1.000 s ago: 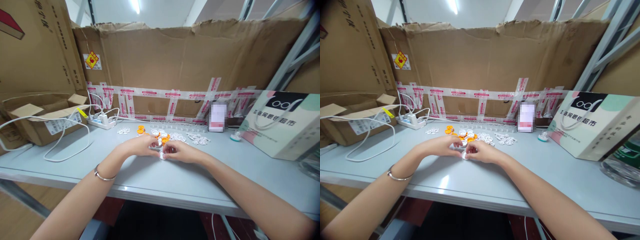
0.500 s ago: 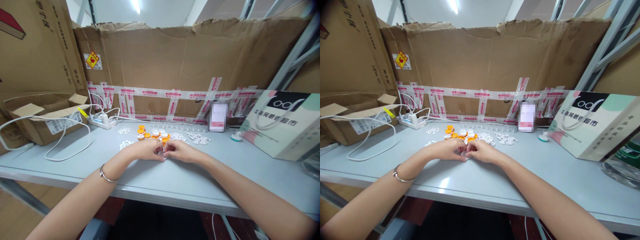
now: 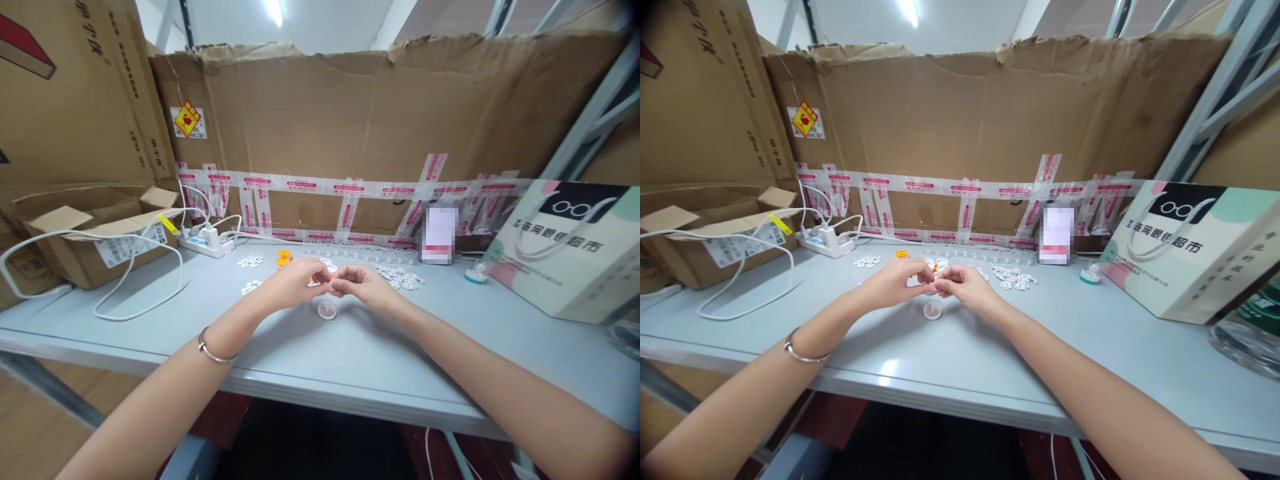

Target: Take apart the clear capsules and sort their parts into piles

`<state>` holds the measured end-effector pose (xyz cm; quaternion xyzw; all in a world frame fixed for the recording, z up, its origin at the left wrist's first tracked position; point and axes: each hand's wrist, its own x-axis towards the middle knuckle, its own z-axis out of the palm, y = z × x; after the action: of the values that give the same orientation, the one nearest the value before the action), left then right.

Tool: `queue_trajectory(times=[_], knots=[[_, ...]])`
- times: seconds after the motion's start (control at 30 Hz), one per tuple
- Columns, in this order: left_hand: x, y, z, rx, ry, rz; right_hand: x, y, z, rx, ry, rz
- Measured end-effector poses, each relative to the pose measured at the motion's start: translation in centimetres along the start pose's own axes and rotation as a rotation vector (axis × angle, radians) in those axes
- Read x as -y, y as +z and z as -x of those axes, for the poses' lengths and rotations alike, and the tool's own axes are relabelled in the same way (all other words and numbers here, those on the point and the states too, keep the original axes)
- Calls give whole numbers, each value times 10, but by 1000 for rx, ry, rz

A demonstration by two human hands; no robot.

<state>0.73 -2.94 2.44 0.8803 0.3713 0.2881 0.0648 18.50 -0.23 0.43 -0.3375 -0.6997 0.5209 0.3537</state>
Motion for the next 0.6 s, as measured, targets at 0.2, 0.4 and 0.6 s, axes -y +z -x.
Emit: queue_trajectory(times=[0.2,0.4,0.6], knots=[[6,-11,3,3,-16,-36,-1,-1,1,29,-16,102],[46,-38,14,265,-541,-508,-6,-2,4,40,-106,602],[56,-41,16,439,-639,-525,-4,-3,6,130,-65,659]])
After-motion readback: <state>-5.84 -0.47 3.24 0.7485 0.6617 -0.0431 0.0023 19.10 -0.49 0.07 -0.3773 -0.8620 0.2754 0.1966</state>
